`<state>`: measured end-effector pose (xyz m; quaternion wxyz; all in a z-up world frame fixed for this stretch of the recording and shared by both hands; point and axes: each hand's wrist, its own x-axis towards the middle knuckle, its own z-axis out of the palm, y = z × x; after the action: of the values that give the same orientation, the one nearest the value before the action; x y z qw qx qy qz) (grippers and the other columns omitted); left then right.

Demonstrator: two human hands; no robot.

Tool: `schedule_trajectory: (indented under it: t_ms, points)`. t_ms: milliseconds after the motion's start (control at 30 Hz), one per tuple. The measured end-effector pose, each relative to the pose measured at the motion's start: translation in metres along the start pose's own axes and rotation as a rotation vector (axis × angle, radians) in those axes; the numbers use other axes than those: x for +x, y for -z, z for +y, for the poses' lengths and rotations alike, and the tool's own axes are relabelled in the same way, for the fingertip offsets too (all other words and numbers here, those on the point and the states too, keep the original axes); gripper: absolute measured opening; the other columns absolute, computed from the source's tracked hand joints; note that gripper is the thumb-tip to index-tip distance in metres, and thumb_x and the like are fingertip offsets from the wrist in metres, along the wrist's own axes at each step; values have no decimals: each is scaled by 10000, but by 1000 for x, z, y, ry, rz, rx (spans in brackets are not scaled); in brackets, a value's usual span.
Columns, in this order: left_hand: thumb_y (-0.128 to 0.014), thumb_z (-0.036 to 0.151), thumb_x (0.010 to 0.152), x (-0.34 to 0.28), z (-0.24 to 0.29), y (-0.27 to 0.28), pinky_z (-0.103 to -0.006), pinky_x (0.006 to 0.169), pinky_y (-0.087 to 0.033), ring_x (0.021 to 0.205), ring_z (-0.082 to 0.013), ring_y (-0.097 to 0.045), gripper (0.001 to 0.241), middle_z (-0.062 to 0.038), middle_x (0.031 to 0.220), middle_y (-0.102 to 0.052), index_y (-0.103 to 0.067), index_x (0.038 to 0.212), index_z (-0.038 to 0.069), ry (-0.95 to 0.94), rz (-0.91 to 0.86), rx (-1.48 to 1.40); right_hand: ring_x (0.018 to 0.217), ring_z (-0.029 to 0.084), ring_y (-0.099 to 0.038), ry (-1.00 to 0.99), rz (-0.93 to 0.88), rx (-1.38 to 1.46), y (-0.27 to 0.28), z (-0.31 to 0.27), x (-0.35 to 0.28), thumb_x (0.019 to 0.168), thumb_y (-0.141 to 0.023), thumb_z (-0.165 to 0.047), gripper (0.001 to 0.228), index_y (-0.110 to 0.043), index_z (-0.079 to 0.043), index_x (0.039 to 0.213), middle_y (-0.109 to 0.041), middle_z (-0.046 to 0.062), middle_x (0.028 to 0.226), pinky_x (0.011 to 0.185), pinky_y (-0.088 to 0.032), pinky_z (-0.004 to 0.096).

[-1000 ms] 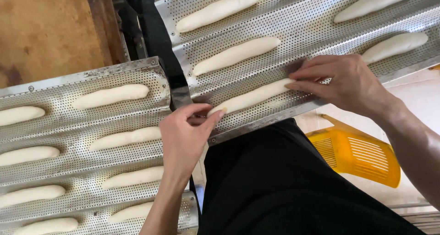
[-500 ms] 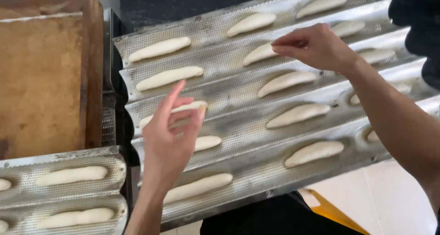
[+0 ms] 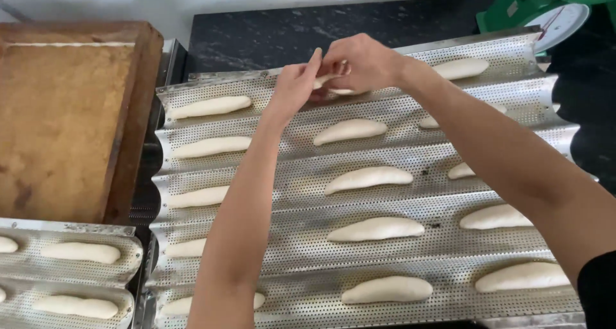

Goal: Arranging shaped bread dough onto a perforated metal baking tray.

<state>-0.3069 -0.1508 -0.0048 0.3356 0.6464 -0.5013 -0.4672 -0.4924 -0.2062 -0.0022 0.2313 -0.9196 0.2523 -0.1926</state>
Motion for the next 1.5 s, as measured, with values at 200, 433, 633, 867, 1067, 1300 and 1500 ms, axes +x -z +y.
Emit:
schedule_trajectory:
  t_ms: [200, 433, 633, 867, 1067, 1300, 1500]
  points:
    - [-769, 338, 782, 11, 5, -8, -210, 715, -641, 787, -164, -762, 525, -158, 980, -790, -754, 1121, -62, 94, -137, -56, 830, 225, -709, -181, -17, -48, 10, 17, -41, 841, -810, -208, 361, -772, -79, 1176, -753, 87, 1079, 736, -576, 335]
    - [-855, 167, 721, 10, 17, 4, -177, 631, -652, 721, -208, -768, 453, -205, 990, -766, -754, 1096, -67, -5, -90, -419, 866, 161, -629, -468, 111, 436, 19, -5, -53, 949, -679, -261, 383, -702, -65, 1277, -657, 78, 1215, 682, -493, 273]
    - [-798, 136, 791, 3, 13, 1, -201, 704, -668, 799, -223, -786, 438, -228, 1019, -772, -727, 1143, -113, -14, -167, -323, 651, 83, -609, -608, 261, 578, 9, -6, -57, 949, -752, -176, 325, -745, -5, 1225, -707, 72, 767, 544, -475, 190]
    - [-760, 250, 832, 4, 2, 29, -163, 763, -652, 832, -183, -793, 468, -161, 1061, -787, -731, 1187, -54, 150, -196, -173, 609, 90, -592, -591, 193, 418, 13, 15, -78, 950, -755, -190, 285, -769, -34, 1188, -744, 77, 788, 514, -450, 211]
    - [-818, 142, 832, 1, -15, 39, -168, 672, -630, 708, -123, -760, 286, -83, 881, -801, -793, 1084, 9, 200, -58, -23, 567, 108, -653, -503, 187, 73, 3, 29, -85, 916, -825, -222, 271, -797, -58, 1130, -765, 80, 789, 469, -485, 207]
    - [-885, 338, 776, -27, -29, 46, -198, 539, -546, 561, -91, -670, 383, -54, 746, -774, -802, 959, 12, -242, 151, 245, 585, 142, -634, -323, 252, -46, 1, 13, -87, 919, -816, -73, 204, -801, -14, 1114, -774, 107, 902, 513, -510, 234]
    - [-754, 348, 955, -69, -38, 42, -314, 793, -648, 859, -212, -777, 387, -139, 948, -779, -747, 1165, 23, -248, -36, 14, 1027, 316, -746, -176, -70, -18, -14, -66, -55, 937, -785, -218, 310, -762, -51, 1197, -770, 177, 1097, 864, -626, 380]
